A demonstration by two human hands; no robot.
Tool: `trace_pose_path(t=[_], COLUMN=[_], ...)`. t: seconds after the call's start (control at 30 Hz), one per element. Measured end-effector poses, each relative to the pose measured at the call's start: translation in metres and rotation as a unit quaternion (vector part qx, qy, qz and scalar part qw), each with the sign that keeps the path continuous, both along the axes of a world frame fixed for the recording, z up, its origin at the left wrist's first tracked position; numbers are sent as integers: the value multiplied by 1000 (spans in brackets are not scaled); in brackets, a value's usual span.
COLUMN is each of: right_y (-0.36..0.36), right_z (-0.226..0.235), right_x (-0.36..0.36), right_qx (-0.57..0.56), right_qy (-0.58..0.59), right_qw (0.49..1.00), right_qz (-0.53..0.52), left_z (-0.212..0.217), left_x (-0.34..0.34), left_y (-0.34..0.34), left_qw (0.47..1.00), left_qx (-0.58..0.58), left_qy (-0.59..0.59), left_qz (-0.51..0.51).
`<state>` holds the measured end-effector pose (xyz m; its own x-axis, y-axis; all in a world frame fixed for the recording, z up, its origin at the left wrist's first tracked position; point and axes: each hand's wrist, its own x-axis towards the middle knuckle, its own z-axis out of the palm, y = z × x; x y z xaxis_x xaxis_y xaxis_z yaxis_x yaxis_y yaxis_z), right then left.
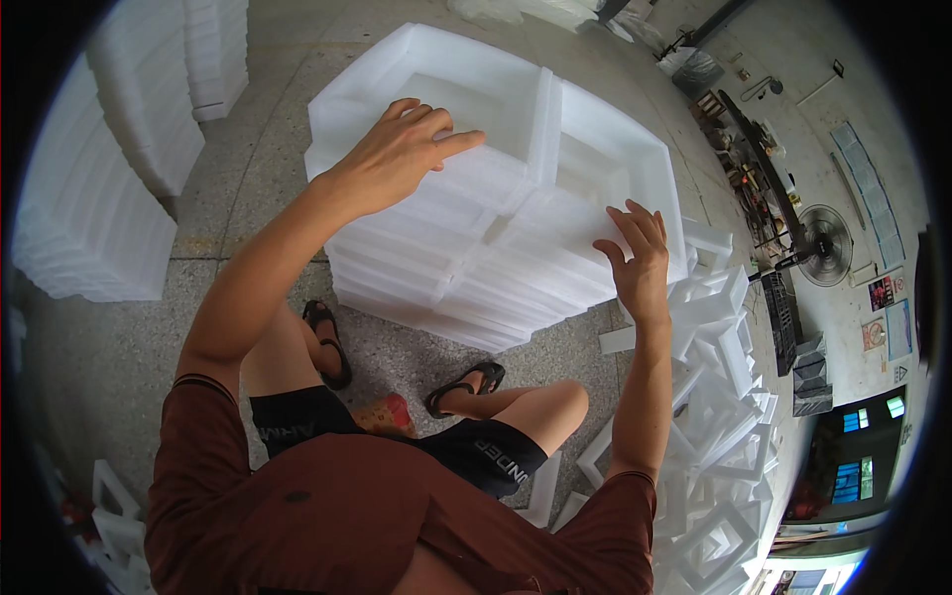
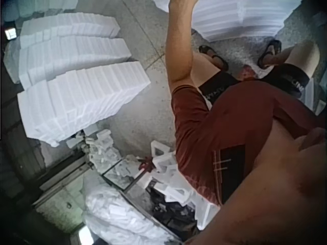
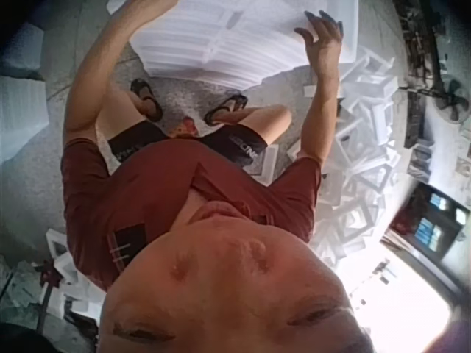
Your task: Stack and organize white foam frames in a warehouse environment.
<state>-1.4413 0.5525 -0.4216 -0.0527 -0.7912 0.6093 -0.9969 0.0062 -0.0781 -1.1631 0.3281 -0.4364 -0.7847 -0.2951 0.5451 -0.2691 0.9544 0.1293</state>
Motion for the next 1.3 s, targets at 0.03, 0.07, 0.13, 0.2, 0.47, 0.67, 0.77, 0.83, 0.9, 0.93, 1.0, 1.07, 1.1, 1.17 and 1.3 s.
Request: trace_pose_path(t=[0.03, 0.07, 0.13, 0.2, 0.47, 0.67, 0.77, 0.83, 0.9, 0.93, 1.0, 1.07, 1.1, 1.17, 1.3], right_y=[-4, -5, 8, 24, 66, 97, 164, 219, 300, 334, 376, 366, 366, 394, 381], right_z=[1, 2, 2, -4, -88, -111, -165, -248, -371, -425, -495, -513, -522, -549, -537], right_x=[3, 5, 0, -8, -87, -73, -72, -69, -36, 0, 101, 184, 207, 226, 213], right_qx=[-9, -19, -30, -178, -144, -192, -221, -202, 10, 87, 250, 364, 402, 426, 393], right_qy=[5, 9, 21, -11, -649, -565, -556, -512, -391, -430, -481, -482, -480, -466, -415], right_qw=[1000, 1000, 999, 977, 743, 799, 786, 777, 729, 676, 604, 541, 510, 484, 603], right_qz=[-10, -19, -41, -119, -73, -71, -154, -307, -562, -592, -585, -585, -590, -606, -556], left_z=[0, -1, 3, -4, -85, -120, -117, -115, -144, -158, -170, -174, -173, -182, -178], left_x=[2, 6, 15, 41, 68, 85, 123, 130, 131, 125, 100, 82, 69, 23, -41], left_y=[-1, -3, -3, -8, -52, -82, -53, -13, 7, 18, 59, 93, 110, 142, 197], left_qw=[1000, 999, 984, 944, 692, 764, 802, 833, 879, 898, 925, 947, 961, 960, 957], left_qx=[1, -33, -88, -80, 538, 445, 344, 219, 115, 66, 111, 123, 139, 187, 169], left_qy=[-6, 39, 143, 288, 456, 423, 417, 427, 427, 413, 357, 294, 238, 200, 15], left_qz=[-3, 7, 52, 136, 152, 200, 253, 276, 179, 135, 70, 41, 16, -59, -237])
